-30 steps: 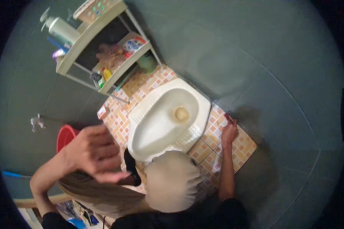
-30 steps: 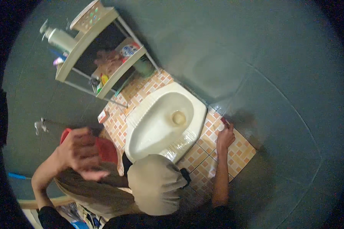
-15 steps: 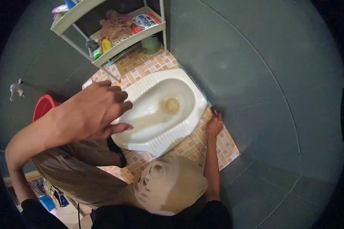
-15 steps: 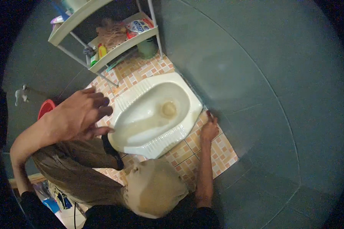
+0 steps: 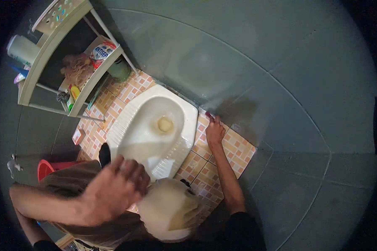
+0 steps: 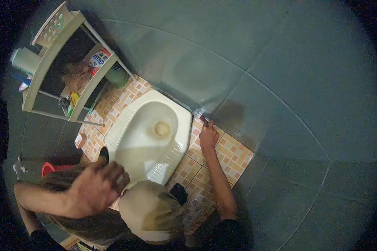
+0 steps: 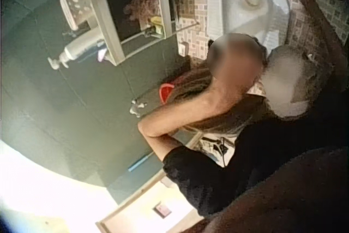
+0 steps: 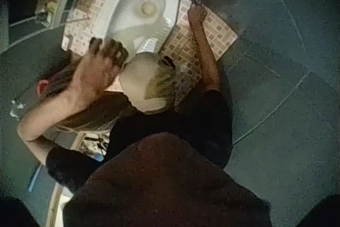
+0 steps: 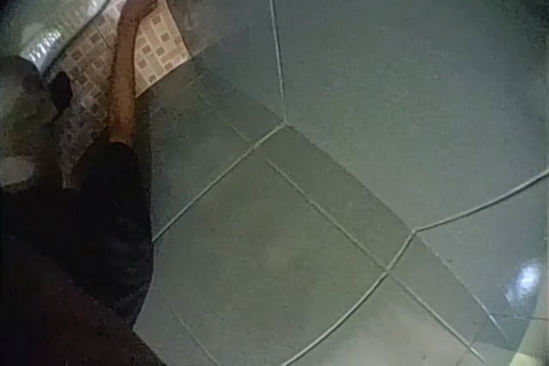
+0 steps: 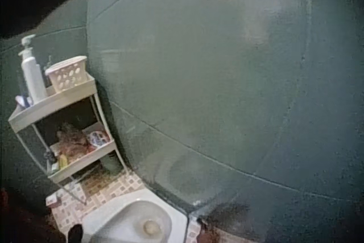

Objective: The person scrubs the tiled floor and the base of a squat toilet with a small red brush.

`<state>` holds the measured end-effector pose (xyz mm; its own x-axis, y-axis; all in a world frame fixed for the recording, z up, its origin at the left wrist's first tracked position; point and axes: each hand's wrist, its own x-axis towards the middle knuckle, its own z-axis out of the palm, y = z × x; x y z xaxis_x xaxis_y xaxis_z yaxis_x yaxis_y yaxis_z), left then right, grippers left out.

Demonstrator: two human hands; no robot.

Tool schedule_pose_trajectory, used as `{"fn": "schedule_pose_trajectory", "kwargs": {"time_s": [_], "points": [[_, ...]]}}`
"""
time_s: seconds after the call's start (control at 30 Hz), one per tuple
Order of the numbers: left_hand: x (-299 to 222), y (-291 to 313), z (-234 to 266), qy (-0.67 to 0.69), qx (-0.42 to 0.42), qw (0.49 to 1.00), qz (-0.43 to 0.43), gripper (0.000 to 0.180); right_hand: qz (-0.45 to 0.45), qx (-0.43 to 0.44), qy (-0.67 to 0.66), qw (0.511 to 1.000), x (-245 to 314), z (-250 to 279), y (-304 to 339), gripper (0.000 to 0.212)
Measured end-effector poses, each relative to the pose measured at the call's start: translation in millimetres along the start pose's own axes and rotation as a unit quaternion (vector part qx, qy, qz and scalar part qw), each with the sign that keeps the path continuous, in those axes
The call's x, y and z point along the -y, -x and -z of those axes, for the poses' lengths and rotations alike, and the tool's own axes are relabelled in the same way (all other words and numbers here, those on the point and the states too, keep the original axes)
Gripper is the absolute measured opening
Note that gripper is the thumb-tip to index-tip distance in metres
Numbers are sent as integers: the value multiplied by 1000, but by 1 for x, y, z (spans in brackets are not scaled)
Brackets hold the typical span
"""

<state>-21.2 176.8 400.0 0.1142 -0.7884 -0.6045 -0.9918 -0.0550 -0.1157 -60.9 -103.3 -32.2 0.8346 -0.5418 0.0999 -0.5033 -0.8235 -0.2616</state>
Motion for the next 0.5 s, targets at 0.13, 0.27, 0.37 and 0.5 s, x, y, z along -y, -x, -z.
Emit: {"fn": "schedule_pose_trajectory", "kwargs": {"time_s": [0.13,0.27,0.37,0.5], "points": [[-10,-2,4,-104,-3,992,64,42,-26,30,38,998,-15,-2,6,25],[8,-24,-1,-148,0,988,51,38,15,9,81,997,-4,-9,-4,26],[29,-43,6,-133,-34,990,-20,32,76,23,133,988,10,1,-20,20],[56,-67,10,-106,-73,990,-52,26,201,82,203,955,25,35,-30,15]]}}
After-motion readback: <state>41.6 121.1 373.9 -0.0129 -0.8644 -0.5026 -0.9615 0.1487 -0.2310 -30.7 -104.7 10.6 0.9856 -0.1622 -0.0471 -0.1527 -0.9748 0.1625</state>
